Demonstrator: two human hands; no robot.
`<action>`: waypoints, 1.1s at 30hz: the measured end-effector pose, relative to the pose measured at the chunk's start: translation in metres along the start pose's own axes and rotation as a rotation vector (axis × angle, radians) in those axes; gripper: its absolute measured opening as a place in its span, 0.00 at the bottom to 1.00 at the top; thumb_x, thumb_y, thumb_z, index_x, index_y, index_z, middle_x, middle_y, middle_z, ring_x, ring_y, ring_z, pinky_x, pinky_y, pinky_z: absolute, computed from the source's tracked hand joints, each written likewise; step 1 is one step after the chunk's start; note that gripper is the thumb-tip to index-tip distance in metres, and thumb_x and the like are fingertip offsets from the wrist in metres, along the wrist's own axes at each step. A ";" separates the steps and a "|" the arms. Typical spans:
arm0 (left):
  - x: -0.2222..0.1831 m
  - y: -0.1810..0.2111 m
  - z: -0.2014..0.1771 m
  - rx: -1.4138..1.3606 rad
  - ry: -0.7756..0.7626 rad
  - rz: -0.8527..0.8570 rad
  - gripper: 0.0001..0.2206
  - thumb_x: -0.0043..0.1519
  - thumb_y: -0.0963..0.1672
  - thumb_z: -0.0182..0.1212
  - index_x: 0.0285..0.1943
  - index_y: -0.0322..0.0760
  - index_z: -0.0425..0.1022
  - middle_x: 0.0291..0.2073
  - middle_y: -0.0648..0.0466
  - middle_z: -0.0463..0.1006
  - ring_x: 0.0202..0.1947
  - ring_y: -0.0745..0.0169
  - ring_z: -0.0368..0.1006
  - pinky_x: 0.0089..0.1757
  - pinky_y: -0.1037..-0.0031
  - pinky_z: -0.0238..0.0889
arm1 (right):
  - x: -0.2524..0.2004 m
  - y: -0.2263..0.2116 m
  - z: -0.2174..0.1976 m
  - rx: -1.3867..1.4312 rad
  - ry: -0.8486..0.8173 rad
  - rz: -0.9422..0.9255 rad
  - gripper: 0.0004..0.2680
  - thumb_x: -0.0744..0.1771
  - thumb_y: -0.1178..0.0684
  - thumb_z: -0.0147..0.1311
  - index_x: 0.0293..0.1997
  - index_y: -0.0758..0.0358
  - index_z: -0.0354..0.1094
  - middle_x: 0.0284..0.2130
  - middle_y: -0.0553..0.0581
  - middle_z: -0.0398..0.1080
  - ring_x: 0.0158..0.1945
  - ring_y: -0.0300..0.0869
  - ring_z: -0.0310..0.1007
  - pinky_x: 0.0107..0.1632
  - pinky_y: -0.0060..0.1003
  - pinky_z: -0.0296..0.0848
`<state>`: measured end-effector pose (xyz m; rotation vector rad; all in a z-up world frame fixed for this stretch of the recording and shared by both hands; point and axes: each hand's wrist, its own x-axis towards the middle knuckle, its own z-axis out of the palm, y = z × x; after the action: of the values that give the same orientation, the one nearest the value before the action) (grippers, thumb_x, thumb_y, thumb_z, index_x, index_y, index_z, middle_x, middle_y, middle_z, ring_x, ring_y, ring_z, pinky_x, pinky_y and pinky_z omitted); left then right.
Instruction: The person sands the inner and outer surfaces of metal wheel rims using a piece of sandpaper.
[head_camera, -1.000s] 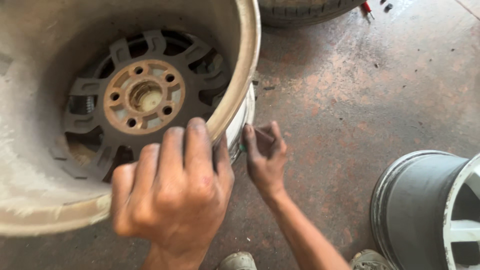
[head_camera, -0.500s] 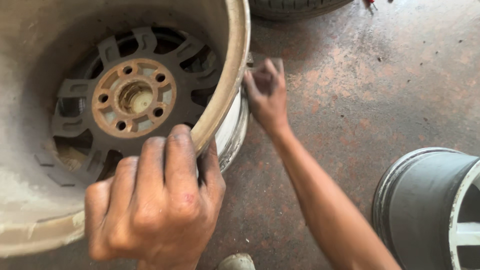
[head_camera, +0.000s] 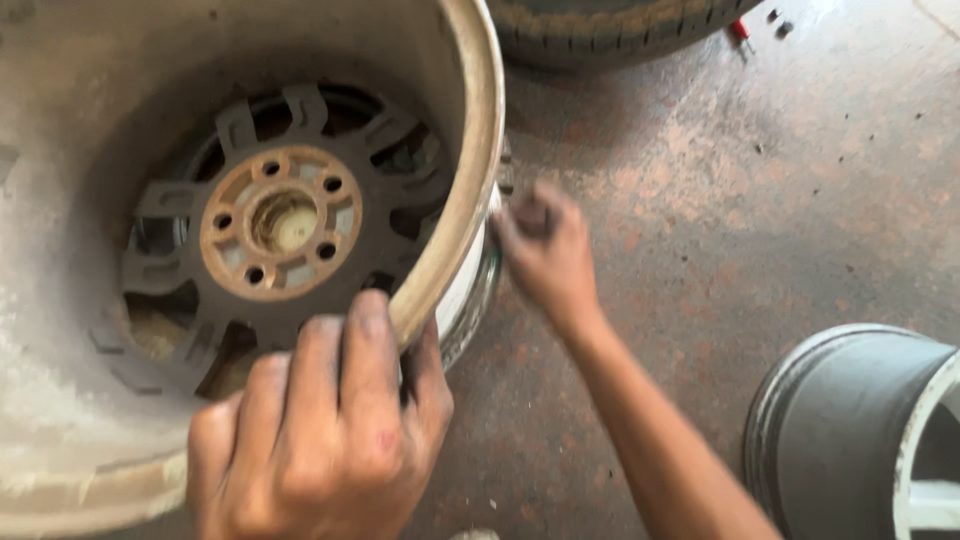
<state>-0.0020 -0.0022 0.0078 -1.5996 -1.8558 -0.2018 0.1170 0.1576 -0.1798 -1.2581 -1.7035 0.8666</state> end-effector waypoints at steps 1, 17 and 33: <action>-0.001 -0.001 0.001 -0.013 -0.007 0.015 0.10 0.53 0.49 0.76 0.37 0.45 0.86 0.24 0.65 0.80 0.24 0.71 0.72 0.30 0.76 0.55 | 0.008 0.002 0.000 0.001 0.000 -0.008 0.06 0.66 0.53 0.62 0.36 0.64 0.72 0.34 0.59 0.79 0.41 0.40 0.79 0.47 0.37 0.75; -0.008 -0.003 0.008 -0.011 -0.012 0.040 0.10 0.53 0.50 0.75 0.37 0.46 0.86 0.25 0.65 0.80 0.23 0.71 0.71 0.29 0.76 0.54 | 0.059 -0.024 -0.007 0.207 -0.243 0.484 0.11 0.63 0.51 0.63 0.37 0.72 0.74 0.25 0.60 0.74 0.19 0.36 0.63 0.20 0.30 0.61; -0.016 -0.002 0.011 -0.020 -0.079 0.020 0.11 0.56 0.51 0.71 0.41 0.46 0.88 0.25 0.65 0.79 0.24 0.69 0.71 0.30 0.73 0.54 | 0.053 0.001 0.007 0.275 -0.117 0.461 0.09 0.65 0.53 0.61 0.39 0.71 0.71 0.23 0.56 0.72 0.22 0.38 0.65 0.27 0.40 0.65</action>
<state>-0.0077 -0.0105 -0.0088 -1.6602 -1.9026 -0.1504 0.1029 0.2085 -0.1715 -1.4517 -1.3366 1.4177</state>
